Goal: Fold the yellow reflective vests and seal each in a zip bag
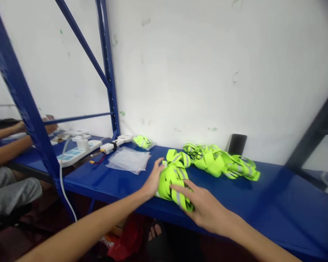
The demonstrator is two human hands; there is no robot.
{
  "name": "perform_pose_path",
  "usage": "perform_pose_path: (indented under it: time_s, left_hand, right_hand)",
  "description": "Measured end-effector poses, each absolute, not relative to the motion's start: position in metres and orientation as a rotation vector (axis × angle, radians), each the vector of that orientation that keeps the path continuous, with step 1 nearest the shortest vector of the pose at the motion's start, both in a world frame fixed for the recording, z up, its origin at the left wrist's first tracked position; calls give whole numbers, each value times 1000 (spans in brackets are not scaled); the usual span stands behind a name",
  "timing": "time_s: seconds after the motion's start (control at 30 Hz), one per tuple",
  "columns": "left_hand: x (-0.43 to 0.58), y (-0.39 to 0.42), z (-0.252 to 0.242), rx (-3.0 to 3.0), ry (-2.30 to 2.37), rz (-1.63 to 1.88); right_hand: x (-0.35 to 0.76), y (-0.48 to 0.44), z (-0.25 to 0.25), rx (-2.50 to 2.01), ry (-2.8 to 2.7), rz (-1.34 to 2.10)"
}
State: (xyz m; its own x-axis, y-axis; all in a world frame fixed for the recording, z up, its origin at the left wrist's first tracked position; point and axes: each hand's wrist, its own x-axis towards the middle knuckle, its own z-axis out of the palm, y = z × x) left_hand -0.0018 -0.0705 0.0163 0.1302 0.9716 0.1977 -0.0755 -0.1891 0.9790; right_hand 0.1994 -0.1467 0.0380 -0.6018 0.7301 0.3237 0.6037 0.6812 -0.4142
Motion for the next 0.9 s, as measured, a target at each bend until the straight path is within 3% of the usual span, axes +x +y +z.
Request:
perform_pose_path:
  time_s: [0.1, 0.17, 0.23, 0.37, 0.6, 0.7, 0.9]
  left_hand:
    - [-13, -66, 19, 1286, 938, 1259]
    - [-24, -66, 20, 1518, 972, 1318]
    - [-33, -69, 19, 1931, 962, 1317]
    - [-38, -78, 18, 2444, 1132, 1125]
    - [-35, -73, 17, 2543, 1578, 1071]
    - [-31, -68, 21, 2574, 1749, 1031]
    - [-32, -62, 57, 2595, 1834, 1099]
  right_hand:
    - [206, -123, 46, -1017, -2021, 878]
    - [207, -101, 49, -1018, -1616, 1265]
    - [204, -75, 50, -978, -1263, 1425]
    - [194, -27, 48, -909, -1043, 1543]
    - [186, -23, 39, -946, -980, 1724]
    - [195, -36, 45, -796, -1094, 1871]
    - [200, -45, 55, -620, -1505, 1723]
